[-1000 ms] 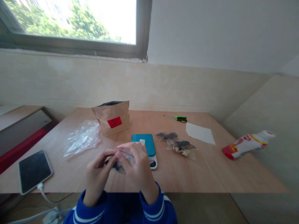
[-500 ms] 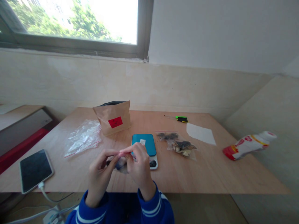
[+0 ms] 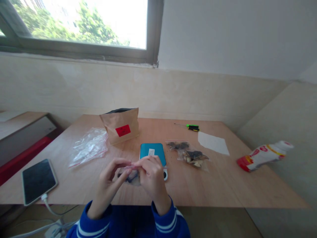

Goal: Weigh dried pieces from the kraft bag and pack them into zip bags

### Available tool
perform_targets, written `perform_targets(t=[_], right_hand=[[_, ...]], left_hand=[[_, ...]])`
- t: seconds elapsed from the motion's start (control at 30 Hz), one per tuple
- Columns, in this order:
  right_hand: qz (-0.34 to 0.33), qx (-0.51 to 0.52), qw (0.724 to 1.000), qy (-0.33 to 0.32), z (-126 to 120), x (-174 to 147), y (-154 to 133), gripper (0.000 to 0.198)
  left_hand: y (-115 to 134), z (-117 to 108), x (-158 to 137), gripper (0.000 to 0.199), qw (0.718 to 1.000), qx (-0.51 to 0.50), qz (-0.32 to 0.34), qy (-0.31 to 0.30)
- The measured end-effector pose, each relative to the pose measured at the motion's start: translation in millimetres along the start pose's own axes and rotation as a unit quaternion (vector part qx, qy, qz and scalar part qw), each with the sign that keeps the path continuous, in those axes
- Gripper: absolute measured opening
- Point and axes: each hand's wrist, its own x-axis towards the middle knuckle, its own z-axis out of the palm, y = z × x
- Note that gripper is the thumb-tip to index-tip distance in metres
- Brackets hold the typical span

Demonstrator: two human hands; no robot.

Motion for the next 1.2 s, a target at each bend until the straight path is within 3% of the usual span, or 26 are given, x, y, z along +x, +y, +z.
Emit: perform_targets(t=[0.13,0.23,0.33,0.5,0.87,0.97,1.07,1.2], right_hand=[[-0.003,-0.026,0.999,-0.025,-0.5,2.8,-3.1,0.018],[0.006,0.001,0.997,-0.072,-2.7,5.0,-5.4,0.013],[0.014,0.042,0.994,-0.103,-3.9,5.5,-6.0,0.021],[0.016,0.039,0.996,-0.074,1.2,2.3,-3.7,0.012],[-0.006,-0.035,0.999,0.013,10.8,-3.5,-5.8,0.026],[0.003,-0.038,0.999,0.007,12.8,-4.4,-3.9,0.029],[0.005,-0.022,0.999,-0.045,11.0,-4.1,0.2,0.019],[0.026,-0.024,0.997,-0.072,5.7,-4.4,7.1,0.015]], left_hand=[[-3.2,-1.1,1.8,0.009,0.999,0.018,0.028,0.035],[-8.6,-5.4,1.9,0.008,0.997,0.024,0.044,0.05],[-12.2,-9.6,1.0,0.008,0.998,0.024,0.043,0.05],[-12.6,-10.0,-0.4,0.01,0.999,0.021,0.035,0.034],[-6.5,-0.5,4.8,0.01,0.993,0.079,0.078,0.036],[-6.0,2.2,5.7,0.008,0.989,0.102,0.095,0.053],[-9.5,-0.2,6.6,0.007,0.986,0.118,0.099,0.068],[-18.8,-8.9,7.2,0.008,0.985,0.125,0.056,0.108]])
